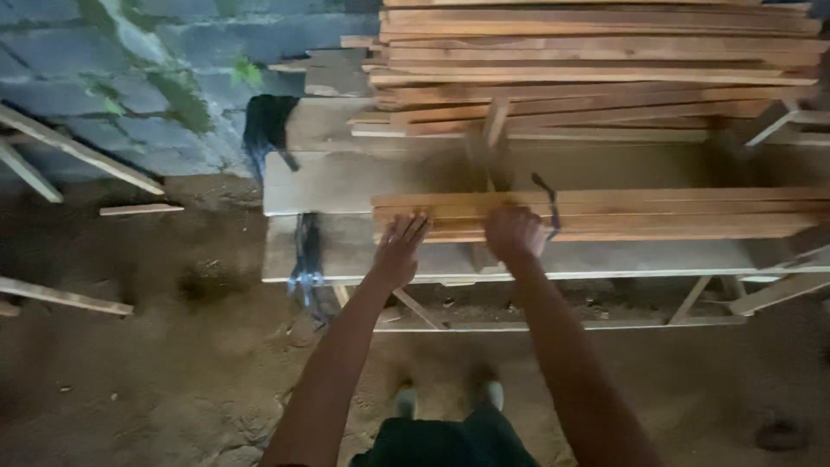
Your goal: Bundling thin wood slats together using plastic strips.
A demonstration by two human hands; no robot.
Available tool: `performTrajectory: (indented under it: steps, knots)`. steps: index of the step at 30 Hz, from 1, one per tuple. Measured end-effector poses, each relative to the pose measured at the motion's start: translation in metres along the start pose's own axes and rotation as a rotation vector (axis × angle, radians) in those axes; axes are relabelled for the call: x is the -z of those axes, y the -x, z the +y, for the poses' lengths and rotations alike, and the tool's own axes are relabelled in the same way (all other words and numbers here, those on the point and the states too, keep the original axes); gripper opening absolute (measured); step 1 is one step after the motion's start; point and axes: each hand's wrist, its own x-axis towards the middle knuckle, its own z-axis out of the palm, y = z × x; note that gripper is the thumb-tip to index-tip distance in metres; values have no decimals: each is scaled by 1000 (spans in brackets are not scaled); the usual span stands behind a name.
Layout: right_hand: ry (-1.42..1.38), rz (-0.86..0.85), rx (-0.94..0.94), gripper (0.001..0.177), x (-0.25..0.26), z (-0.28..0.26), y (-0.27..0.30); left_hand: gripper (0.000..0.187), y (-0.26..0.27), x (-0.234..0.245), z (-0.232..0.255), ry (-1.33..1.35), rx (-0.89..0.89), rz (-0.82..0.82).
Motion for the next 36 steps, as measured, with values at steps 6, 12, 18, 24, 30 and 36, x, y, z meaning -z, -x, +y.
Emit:
performTrajectory:
  steps: [6, 12, 18, 24, 30, 36]
  knots:
    - [-29, -78, -130, 40, 42, -10, 9, 101, 27, 31, -12, 167, 31, -103]
    - [-48, -126, -238, 49, 35, -3, 5, 48, 59, 14, -48, 440, 44, 374]
    - [-72, -101, -249, 51, 39, -6, 8, 17, 78, -146, -160, -1180, 419, 1028]
    - [-51, -31, -208, 46, 69, -17, 20, 29, 98, -111, -210, 589, 1032, 231]
    - [-56, 76, -146, 31, 55, -10, 18, 47, 86, -143, -243, -99, 767, -373]
    - [-23, -18, -222, 44, 53, -9, 14, 33, 74, -170, -254, -94, 821, -272]
